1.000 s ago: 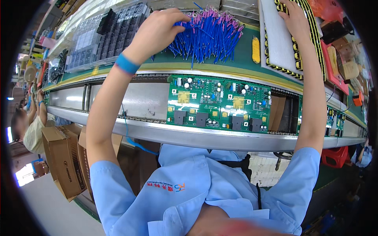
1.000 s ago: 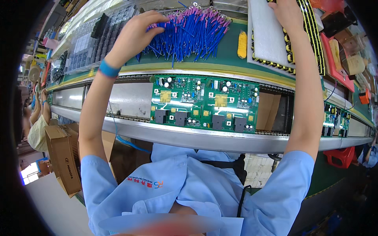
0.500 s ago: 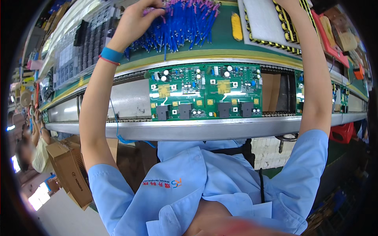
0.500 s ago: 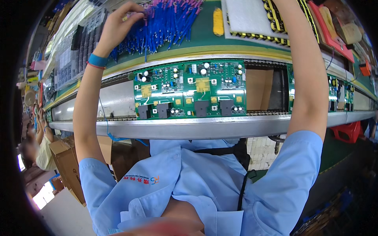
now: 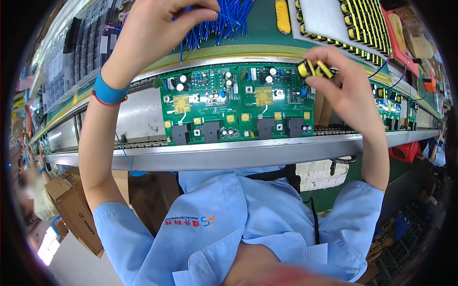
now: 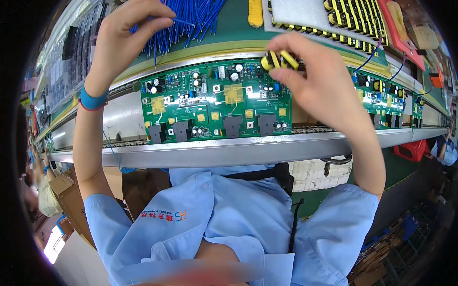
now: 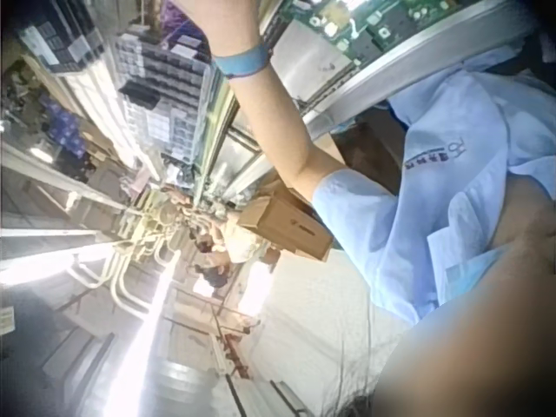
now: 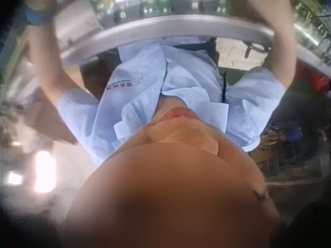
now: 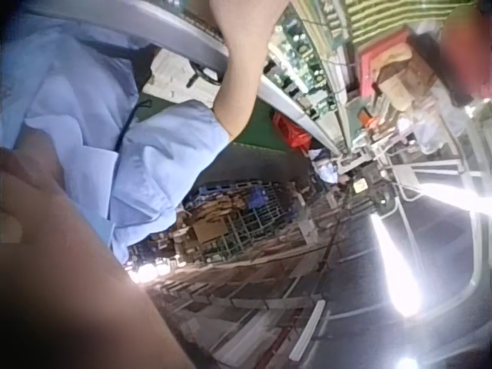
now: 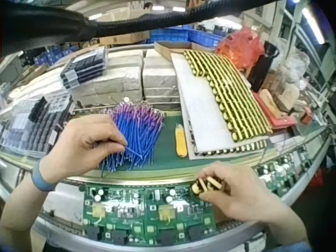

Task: Assemble electronic components onto a printed circuit board on an assembly line.

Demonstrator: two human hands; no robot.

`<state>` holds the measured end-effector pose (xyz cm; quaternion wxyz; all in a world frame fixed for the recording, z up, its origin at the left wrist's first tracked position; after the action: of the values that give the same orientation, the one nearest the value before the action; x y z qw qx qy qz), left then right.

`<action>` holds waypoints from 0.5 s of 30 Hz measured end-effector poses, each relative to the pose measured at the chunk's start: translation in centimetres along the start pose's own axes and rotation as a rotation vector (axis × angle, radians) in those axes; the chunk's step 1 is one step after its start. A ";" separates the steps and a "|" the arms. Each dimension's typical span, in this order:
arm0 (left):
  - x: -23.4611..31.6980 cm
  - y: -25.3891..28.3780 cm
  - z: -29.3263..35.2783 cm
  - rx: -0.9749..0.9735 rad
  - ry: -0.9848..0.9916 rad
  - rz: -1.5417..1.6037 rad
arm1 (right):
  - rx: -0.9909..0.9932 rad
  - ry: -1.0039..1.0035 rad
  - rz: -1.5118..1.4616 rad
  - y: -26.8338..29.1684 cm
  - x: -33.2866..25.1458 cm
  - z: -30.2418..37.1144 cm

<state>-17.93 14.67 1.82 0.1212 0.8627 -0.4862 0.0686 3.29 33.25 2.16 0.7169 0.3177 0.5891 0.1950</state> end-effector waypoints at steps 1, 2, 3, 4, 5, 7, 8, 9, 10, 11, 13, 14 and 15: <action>0.4 -0.7 -0.3 -0.057 -0.039 -0.086 | 0.022 -0.043 0.128 -0.2 0.0 0.7; 0.3 -0.9 -0.2 -0.052 -0.039 -0.085 | 0.020 -0.045 0.132 -0.4 -0.1 1.0; 0.6 -1.1 -0.1 -0.092 -0.124 -0.246 | 0.052 -0.003 0.286 -0.5 -0.3 1.2; 0.8 -1.3 -0.1 -0.134 -0.210 -0.404 | 0.088 0.038 0.439 -0.6 -0.5 1.4; 1.8 -1.8 -1.8 -0.131 -0.213 -0.395 | 0.092 0.029 0.442 -0.8 -0.1 1.4; 2.7 -2.1 -4.2 -0.645 0.444 -0.862 | 0.170 0.155 0.567 -1.2 0.3 1.3; 1.8 -0.8 -3.7 -0.404 0.625 -0.621 | 0.167 0.161 0.567 -1.4 0.2 1.3; 2.1 -0.7 -3.9 -0.230 0.736 -0.579 | 0.167 0.148 0.570 -1.4 0.2 1.3; 2.3 0.4 -3.7 -0.078 0.799 -0.506 | 0.160 0.145 0.572 -1.7 -0.1 1.2; 1.8 1.7 -3.2 0.068 0.851 -0.417 | 0.157 0.147 0.574 -1.7 -0.3 1.2; 1.2 3.3 -2.3 0.210 0.804 -0.339 | 0.139 0.129 0.569 -1.6 -0.4 1.3; 1.2 3.6 -2.6 0.183 0.751 -0.378 | 0.138 0.123 0.571 -1.6 -0.4 1.3; 1.2 3.7 -2.9 0.157 0.699 -0.419 | 0.140 0.130 0.569 -1.6 -0.3 1.2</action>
<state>-20.50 12.62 5.40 0.2241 0.8744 -0.2230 0.3680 4.27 31.61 1.46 0.5705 0.5055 0.5330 0.3673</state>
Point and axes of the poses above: each hand's wrist, its own z-axis away from the middle knuckle, its own y-axis out of the back of the hand, x = y × z, the point moved 3 cm from there along -z, towards the middle knuckle, and after that the axes turned 9 degrees about -y, right-handed, at the moved point
